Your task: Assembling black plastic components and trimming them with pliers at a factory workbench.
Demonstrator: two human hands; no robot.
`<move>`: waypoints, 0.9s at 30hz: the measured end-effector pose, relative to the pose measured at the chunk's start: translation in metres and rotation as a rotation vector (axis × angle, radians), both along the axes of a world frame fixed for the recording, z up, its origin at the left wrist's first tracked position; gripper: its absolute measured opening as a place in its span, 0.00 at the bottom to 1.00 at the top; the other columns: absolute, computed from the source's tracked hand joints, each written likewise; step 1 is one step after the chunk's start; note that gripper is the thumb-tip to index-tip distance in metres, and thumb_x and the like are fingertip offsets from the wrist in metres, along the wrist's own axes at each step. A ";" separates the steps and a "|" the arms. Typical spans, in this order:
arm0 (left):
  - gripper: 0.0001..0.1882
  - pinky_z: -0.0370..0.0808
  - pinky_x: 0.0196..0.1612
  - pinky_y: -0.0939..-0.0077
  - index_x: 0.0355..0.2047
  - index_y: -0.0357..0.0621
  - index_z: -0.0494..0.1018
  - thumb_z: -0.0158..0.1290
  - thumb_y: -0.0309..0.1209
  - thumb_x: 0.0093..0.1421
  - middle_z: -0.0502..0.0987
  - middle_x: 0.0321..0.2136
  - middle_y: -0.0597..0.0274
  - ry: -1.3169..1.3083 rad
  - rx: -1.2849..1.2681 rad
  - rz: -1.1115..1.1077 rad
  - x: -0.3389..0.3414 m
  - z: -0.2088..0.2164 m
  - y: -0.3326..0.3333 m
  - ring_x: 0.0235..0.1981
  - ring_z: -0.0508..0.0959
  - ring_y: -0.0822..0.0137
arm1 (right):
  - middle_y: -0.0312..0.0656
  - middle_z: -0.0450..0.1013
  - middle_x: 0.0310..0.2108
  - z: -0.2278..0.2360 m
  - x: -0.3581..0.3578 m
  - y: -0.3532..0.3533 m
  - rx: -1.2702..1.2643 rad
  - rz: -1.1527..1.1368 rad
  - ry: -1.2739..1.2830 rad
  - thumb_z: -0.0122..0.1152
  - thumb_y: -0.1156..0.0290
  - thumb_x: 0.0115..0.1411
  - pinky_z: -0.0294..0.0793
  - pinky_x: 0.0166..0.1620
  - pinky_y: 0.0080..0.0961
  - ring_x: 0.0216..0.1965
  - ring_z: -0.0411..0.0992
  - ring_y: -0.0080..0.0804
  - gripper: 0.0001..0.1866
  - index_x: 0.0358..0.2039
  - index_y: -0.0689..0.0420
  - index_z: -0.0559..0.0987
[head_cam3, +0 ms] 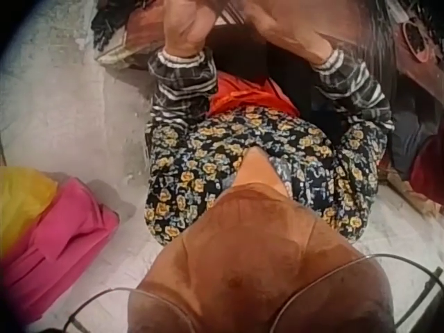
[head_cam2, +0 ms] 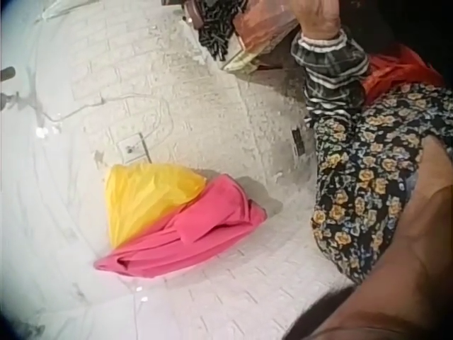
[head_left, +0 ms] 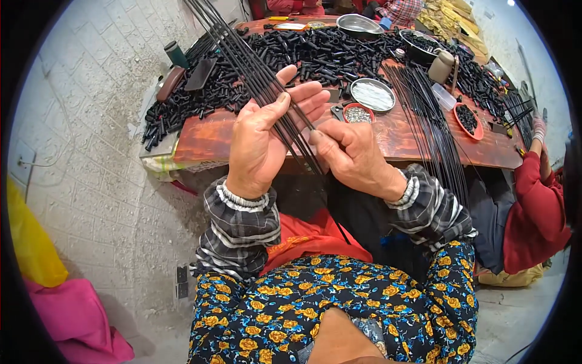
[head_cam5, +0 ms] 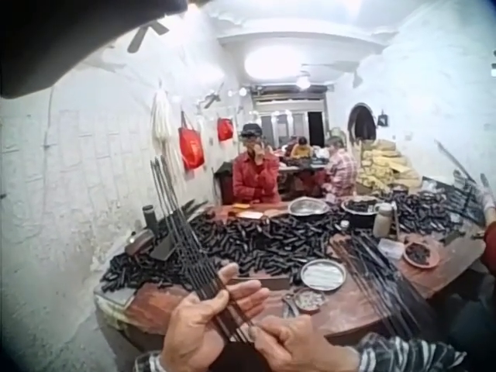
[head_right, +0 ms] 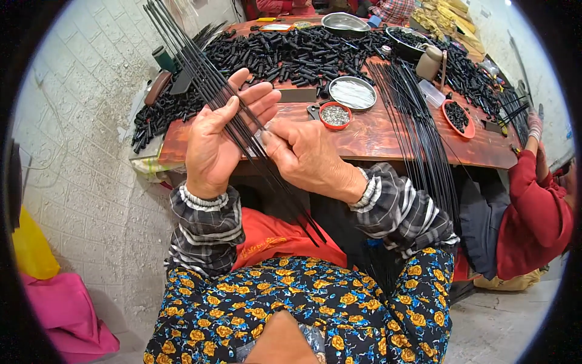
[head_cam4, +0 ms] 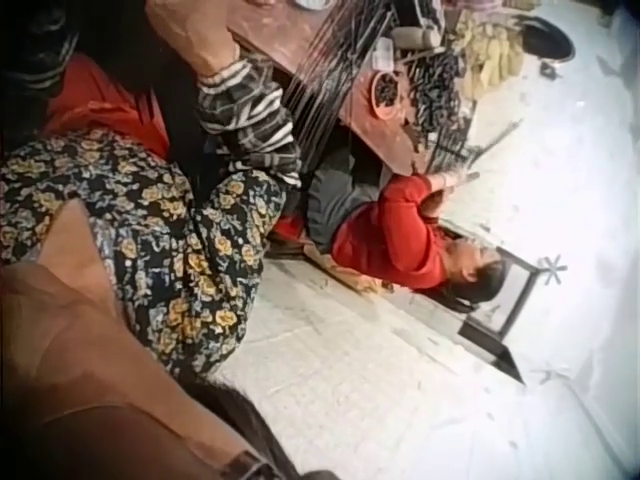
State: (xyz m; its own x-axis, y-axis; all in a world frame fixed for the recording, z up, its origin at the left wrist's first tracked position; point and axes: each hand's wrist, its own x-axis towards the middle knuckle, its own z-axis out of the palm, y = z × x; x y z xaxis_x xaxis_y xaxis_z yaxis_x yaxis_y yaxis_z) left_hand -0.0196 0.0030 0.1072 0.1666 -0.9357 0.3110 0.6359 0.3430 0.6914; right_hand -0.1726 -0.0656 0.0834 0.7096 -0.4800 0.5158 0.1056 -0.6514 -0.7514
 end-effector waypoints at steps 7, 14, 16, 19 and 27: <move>0.22 0.67 0.60 0.54 0.60 0.34 0.55 0.39 0.26 0.67 0.67 0.54 0.40 -0.004 0.029 0.021 -0.002 0.000 -0.003 0.56 0.68 0.47 | 0.28 0.72 0.21 0.003 0.005 0.005 0.163 -0.032 0.046 0.58 0.70 0.61 0.63 0.24 0.17 0.23 0.66 0.12 0.09 0.29 0.63 0.79; 0.20 0.70 0.57 0.55 0.58 0.35 0.57 0.40 0.26 0.67 0.70 0.50 0.42 -0.005 0.039 0.036 -0.002 -0.001 -0.004 0.53 0.72 0.49 | 0.28 0.70 0.21 -0.004 0.010 0.006 0.266 0.007 -0.052 0.58 0.70 0.61 0.62 0.25 0.14 0.23 0.64 0.12 0.09 0.29 0.63 0.79; 0.21 0.67 0.59 0.53 0.60 0.34 0.56 0.38 0.26 0.67 0.67 0.54 0.39 -0.020 0.042 0.015 0.000 -0.003 -0.004 0.57 0.68 0.47 | 0.27 0.69 0.21 -0.005 0.009 0.003 0.218 -0.011 -0.046 0.58 0.70 0.61 0.61 0.25 0.14 0.23 0.62 0.11 0.09 0.30 0.63 0.79; 0.21 0.67 0.59 0.53 0.59 0.34 0.56 0.38 0.27 0.67 0.67 0.54 0.39 -0.046 0.042 0.002 0.002 -0.004 -0.003 0.57 0.68 0.46 | 0.26 0.69 0.21 -0.003 0.008 0.003 0.168 -0.068 -0.087 0.58 0.70 0.61 0.60 0.24 0.14 0.23 0.61 0.11 0.09 0.30 0.63 0.79; 0.22 0.66 0.59 0.52 0.59 0.33 0.56 0.39 0.30 0.67 0.67 0.54 0.37 -0.039 0.033 -0.054 0.000 -0.005 -0.001 0.57 0.67 0.44 | 0.26 0.68 0.19 -0.006 0.004 0.013 0.213 -0.058 -0.069 0.57 0.70 0.62 0.60 0.24 0.13 0.23 0.61 0.11 0.10 0.27 0.62 0.77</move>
State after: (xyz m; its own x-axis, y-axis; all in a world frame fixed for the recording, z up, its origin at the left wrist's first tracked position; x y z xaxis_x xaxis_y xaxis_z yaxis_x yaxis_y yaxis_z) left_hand -0.0192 0.0020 0.1023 0.1038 -0.9528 0.2855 0.6250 0.2857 0.7265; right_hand -0.1689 -0.0523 0.0777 0.6445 -0.6222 0.4444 0.1282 -0.4851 -0.8650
